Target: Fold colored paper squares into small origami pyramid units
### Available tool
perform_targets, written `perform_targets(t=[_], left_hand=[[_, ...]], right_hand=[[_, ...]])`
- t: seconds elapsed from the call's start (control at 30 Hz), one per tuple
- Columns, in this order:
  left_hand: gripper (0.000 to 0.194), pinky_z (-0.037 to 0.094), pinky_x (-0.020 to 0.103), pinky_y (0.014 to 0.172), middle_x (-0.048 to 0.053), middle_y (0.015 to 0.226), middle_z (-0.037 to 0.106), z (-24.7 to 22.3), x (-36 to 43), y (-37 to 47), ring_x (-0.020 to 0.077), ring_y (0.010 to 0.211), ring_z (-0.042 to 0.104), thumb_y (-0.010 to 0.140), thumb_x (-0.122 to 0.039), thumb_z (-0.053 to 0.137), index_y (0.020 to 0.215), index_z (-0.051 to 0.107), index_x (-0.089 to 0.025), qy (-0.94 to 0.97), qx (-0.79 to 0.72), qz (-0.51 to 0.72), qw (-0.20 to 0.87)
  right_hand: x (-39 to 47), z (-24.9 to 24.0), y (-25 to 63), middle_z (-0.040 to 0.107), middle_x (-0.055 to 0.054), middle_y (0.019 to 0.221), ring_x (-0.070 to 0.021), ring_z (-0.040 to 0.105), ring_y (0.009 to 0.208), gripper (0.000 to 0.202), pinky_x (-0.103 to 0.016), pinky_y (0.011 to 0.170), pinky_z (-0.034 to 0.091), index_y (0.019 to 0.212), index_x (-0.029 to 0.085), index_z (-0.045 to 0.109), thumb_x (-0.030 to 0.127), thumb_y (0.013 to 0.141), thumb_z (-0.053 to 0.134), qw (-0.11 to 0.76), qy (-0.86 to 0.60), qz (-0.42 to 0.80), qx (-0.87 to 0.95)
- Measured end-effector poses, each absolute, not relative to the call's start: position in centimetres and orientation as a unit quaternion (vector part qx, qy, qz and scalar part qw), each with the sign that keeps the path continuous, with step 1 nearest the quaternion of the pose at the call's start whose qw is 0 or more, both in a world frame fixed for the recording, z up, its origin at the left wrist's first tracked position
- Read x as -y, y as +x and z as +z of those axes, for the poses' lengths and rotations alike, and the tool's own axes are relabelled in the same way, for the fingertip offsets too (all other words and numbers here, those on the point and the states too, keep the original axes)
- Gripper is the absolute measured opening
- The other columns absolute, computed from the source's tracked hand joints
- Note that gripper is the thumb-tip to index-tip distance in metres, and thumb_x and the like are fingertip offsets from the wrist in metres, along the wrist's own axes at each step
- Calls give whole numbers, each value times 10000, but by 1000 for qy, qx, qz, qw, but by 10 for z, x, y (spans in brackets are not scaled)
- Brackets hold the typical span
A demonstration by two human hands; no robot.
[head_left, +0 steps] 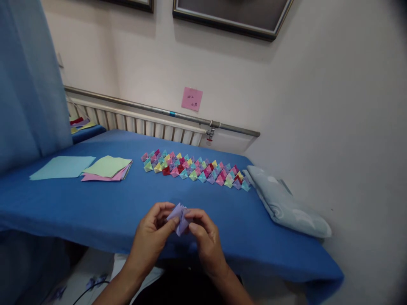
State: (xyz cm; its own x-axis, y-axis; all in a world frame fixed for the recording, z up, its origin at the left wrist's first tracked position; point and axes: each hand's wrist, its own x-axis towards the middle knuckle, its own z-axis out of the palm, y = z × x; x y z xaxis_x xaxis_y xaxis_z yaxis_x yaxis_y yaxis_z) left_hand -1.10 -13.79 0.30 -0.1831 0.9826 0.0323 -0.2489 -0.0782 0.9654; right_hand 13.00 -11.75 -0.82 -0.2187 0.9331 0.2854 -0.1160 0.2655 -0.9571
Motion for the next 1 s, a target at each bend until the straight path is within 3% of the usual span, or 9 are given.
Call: perform_targets(t=[0.13, 0.37, 0.7, 1.0], left_hand=[[364, 522, 267, 689, 20, 822, 727, 1, 139, -12, 158, 734, 663, 676, -367, 747, 956, 599, -188, 408, -460, 613, 496], [313, 500, 268, 788, 26, 949, 711, 3, 143, -25, 174, 877, 640, 747, -394, 711, 1001, 686, -213, 456, -444, 555, 536], [194, 434, 239, 753, 6, 851, 643, 6, 146, -32, 148, 829, 577, 859, -378, 603, 812, 719, -229, 585, -452, 525, 421], [173, 437, 248, 732, 6, 841, 631, 3, 145, -31, 148, 800, 571, 841, -373, 621, 826, 709, -225, 572, -443, 534, 438]], right_hand=[[116, -3, 124, 600, 11, 786, -124, 535, 662, 212, -242, 641, 450, 925, 221, 590, 360, 776, 649, 530, -386, 526, 541], [119, 6, 131, 601, 21, 719, -126, 526, 698, 161, -245, 688, 420, 782, 194, 661, 354, 788, 659, 482, -390, 502, 602], [121, 7, 132, 596, 22, 674, -121, 522, 666, 174, -244, 665, 413, 706, 192, 644, 332, 810, 640, 461, -377, 472, 650], [122, 6, 131, 607, 23, 678, -120, 535, 664, 185, -247, 671, 416, 712, 197, 641, 340, 827, 623, 459, -370, 466, 660]])
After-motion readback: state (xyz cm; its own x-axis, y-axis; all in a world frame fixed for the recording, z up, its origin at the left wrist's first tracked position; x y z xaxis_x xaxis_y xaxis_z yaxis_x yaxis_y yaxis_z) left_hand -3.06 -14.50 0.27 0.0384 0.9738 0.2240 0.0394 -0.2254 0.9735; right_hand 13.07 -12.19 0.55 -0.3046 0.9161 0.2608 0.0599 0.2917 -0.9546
